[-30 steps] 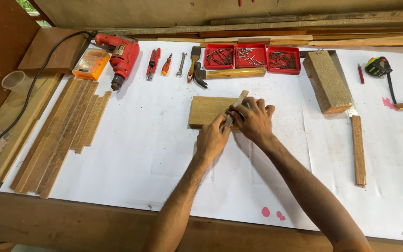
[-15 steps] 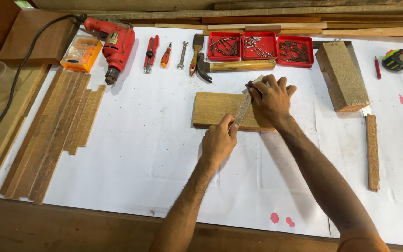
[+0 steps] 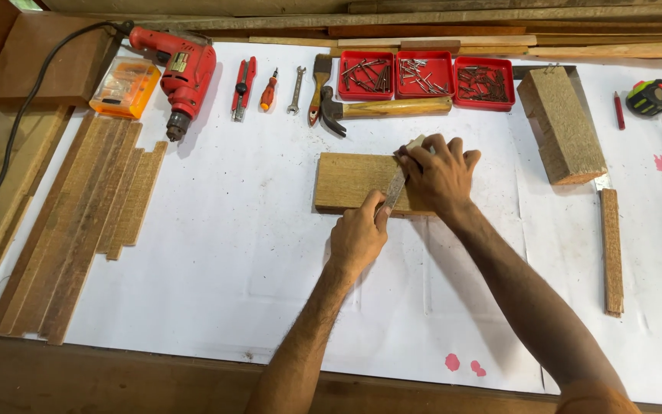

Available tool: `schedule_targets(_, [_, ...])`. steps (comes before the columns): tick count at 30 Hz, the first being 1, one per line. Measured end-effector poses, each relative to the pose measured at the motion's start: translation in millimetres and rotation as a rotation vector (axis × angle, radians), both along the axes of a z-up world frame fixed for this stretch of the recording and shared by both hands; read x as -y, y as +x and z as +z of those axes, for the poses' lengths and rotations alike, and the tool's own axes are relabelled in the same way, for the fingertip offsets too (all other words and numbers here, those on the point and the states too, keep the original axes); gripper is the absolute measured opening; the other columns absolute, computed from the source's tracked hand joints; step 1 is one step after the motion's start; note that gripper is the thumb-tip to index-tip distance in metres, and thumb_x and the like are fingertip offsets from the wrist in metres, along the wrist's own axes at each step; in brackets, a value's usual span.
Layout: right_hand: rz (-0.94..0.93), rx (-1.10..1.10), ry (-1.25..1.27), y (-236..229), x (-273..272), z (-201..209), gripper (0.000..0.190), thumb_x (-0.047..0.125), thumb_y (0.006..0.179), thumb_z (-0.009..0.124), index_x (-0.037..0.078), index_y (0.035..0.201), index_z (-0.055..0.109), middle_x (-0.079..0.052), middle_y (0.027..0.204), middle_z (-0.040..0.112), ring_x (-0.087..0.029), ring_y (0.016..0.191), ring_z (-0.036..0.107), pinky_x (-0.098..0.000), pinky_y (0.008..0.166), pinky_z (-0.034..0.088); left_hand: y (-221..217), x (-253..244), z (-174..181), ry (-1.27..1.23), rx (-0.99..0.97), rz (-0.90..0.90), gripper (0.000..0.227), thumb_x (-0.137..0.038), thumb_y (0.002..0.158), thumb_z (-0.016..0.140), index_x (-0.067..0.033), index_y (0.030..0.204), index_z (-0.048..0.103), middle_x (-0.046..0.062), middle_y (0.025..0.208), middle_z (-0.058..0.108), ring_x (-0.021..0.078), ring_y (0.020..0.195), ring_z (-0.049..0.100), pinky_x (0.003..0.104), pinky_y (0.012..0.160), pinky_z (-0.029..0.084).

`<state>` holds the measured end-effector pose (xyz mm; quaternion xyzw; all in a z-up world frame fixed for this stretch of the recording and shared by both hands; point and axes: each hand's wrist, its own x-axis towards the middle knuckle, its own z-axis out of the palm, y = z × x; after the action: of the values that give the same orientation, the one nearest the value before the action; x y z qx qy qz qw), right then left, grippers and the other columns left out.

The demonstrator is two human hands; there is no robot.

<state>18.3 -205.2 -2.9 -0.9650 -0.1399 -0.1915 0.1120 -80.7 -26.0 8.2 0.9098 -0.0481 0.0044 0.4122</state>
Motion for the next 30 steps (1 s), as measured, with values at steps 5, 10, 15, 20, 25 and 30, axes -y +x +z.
schedule_targets(5, [-0.073,0.054,-0.052,43.5,6.2,-23.1,0.028,0.048,0.102,0.069,0.023,0.104,0.081,0.001,0.109,0.063,-0.026,0.100,0.049,-0.0514,0.087,0.031,0.2,0.9,9.2,-0.001,-0.099,0.001,0.019,-0.031,0.105,0.056,-0.0143,0.113,0.056,0.009,0.065,0.069,0.0294,0.062,0.074,0.047,0.053,0.057])
schedule_targets(10, [-0.095,0.101,-0.086,36.4,2.9,-22.7,0.024,0.043,0.103,0.066,0.024,0.109,0.081,0.000,0.106,0.062,-0.026,0.099,0.048,-0.0535,0.086,0.031,0.9,2.8,2.8,-0.021,-0.006,0.019,0.018,-0.031,0.103,0.057,-0.0152,0.111,0.057,0.008,0.065,0.070,0.0305,0.064,0.074,0.047,0.053,0.056])
schedule_targets(15, [-0.001,-0.045,-0.050,-16.0,-2.1,-10.2,0.025,0.045,0.102,0.066,0.024,0.105,0.080,0.000,0.107,0.062,-0.026,0.099,0.047,-0.0517,0.086,0.032,-0.3,3.0,1.9,-0.033,-0.004,0.037,0.017,-0.030,0.102,0.058,-0.0162,0.111,0.058,0.009,0.072,0.074,0.0332,0.069,0.076,0.049,0.055,0.057])
schedule_targets(20, [0.111,-0.044,-0.015,-39.4,2.3,-6.2,0.026,0.042,0.099,0.067,0.022,0.110,0.079,0.001,0.107,0.062,-0.026,0.097,0.047,-0.0468,0.080,0.032,-1.2,2.0,6.0,-0.017,-0.055,0.022,0.018,-0.031,0.103,0.057,-0.0163,0.113,0.057,0.010,0.075,0.074,0.0332,0.071,0.076,0.049,0.056,0.058])
schedule_targets(25, [0.113,-0.032,0.015,-21.2,-0.9,-2.0,0.028,0.045,0.097,0.068,0.023,0.110,0.079,0.000,0.104,0.062,-0.024,0.093,0.049,-0.0475,0.081,0.033,0.1,1.0,1.6,-0.027,-0.022,0.022,0.018,-0.030,0.102,0.058,-0.0160,0.113,0.058,0.010,0.076,0.075,0.0336,0.073,0.076,0.050,0.059,0.059])
schedule_targets(30, [-0.039,0.028,-0.048,31.8,0.6,-2.1,0.025,0.044,0.101,0.068,0.022,0.103,0.079,-0.001,0.104,0.063,-0.025,0.096,0.052,-0.0501,0.084,0.034,-0.4,-0.4,4.5,-0.012,-0.076,0.005,0.022,-0.032,0.102,0.057,-0.0156,0.117,0.056,0.008,0.075,0.075,0.0304,0.073,0.077,0.047,0.061,0.060])
